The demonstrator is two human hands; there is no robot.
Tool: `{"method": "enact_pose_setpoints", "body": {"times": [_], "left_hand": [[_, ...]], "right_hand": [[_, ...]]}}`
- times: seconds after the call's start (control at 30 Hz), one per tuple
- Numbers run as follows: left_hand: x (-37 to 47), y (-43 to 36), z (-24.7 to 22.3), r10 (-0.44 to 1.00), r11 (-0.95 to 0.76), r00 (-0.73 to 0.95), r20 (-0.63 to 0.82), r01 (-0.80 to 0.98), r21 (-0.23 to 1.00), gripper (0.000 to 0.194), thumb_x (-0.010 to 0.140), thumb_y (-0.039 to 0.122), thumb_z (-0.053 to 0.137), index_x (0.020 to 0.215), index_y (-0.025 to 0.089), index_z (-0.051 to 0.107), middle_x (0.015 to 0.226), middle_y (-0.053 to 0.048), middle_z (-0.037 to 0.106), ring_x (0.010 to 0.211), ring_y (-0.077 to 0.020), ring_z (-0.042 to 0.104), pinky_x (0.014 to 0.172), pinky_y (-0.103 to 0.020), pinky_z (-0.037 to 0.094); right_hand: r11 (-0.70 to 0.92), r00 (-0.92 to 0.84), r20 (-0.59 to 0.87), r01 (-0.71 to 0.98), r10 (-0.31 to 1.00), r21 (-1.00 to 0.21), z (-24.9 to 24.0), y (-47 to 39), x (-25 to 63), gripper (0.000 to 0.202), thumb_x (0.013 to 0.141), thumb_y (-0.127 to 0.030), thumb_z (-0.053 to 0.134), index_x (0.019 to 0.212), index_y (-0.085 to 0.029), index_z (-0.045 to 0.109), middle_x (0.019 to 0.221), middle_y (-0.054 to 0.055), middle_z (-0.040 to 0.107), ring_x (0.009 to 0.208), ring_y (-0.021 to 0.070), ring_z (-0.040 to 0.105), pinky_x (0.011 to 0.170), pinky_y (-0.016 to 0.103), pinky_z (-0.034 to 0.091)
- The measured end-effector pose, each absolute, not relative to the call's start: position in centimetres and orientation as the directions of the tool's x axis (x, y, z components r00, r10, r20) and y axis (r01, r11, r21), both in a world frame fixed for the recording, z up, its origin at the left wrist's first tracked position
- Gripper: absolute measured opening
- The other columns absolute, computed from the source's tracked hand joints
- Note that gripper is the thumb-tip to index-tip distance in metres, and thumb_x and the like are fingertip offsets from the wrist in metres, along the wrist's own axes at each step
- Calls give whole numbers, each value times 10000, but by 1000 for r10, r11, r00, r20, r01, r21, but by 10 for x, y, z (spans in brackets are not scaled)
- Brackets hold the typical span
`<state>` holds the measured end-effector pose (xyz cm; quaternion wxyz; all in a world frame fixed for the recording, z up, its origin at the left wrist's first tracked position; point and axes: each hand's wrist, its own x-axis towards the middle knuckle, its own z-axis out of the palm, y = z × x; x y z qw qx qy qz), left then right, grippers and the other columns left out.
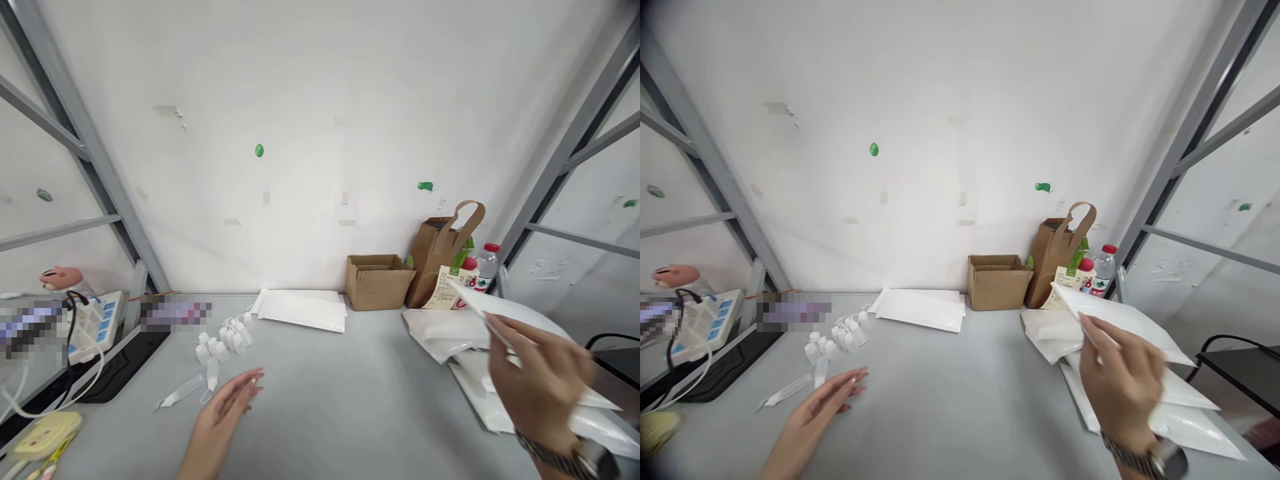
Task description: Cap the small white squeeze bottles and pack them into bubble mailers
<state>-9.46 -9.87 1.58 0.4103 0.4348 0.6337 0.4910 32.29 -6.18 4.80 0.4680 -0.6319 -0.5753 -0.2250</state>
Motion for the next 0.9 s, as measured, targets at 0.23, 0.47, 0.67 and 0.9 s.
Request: {"method": "enact_pose_setpoints", "body": {"times": [0.23, 0.47, 0.67, 0.9], "left_hand": [[-127, -102, 7, 837, 216, -546, -10, 314, 924, 559, 565, 570, 609, 959, 174, 627, 977, -107, 658, 855, -268, 628, 624, -311, 519], [-157, -105, -2, 726, 364, -666, 168, 581, 728, 556, 635, 536, 481, 1039, 168, 581, 988, -114, 567, 893, -288, 577, 800, -423, 454], [-172, -109, -15, 733, 408, -668, 130, 584, 702, 647, 609, 579, 458, 1082, 151, 563, 976, -115, 523, 884, -277, 565, 850, -411, 428], [-170, -110, -10, 722, 385, -681, 121, 542, 747, 633, 621, 572, 449, 1073, 143, 564, 1014, -123, 535, 887, -275, 561, 835, -419, 433]], "right_hand": [[64, -154, 724, 986, 672, 151, 8, 12, 303, 281, 846, -257, 461, 1003, -84, 617, 914, 187, 613, 803, 278, 525, 679, 392, 433], [481, -438, 526, 875, 729, 62, -19, 26, 164, 410, 850, -348, 479, 1213, -158, 471, 1157, 155, 527, 1035, 261, 478, 827, 378, 396], [438, -445, 506, 888, 739, 142, -36, 65, 117, 362, 873, -327, 452, 1174, -132, 499, 1110, 168, 556, 993, 269, 496, 782, 375, 379], [505, -507, 554, 846, 661, 172, -18, 63, 148, 242, 896, -136, 361, 859, -131, 601, 849, 113, 619, 777, 208, 534, 680, 315, 357]]}}
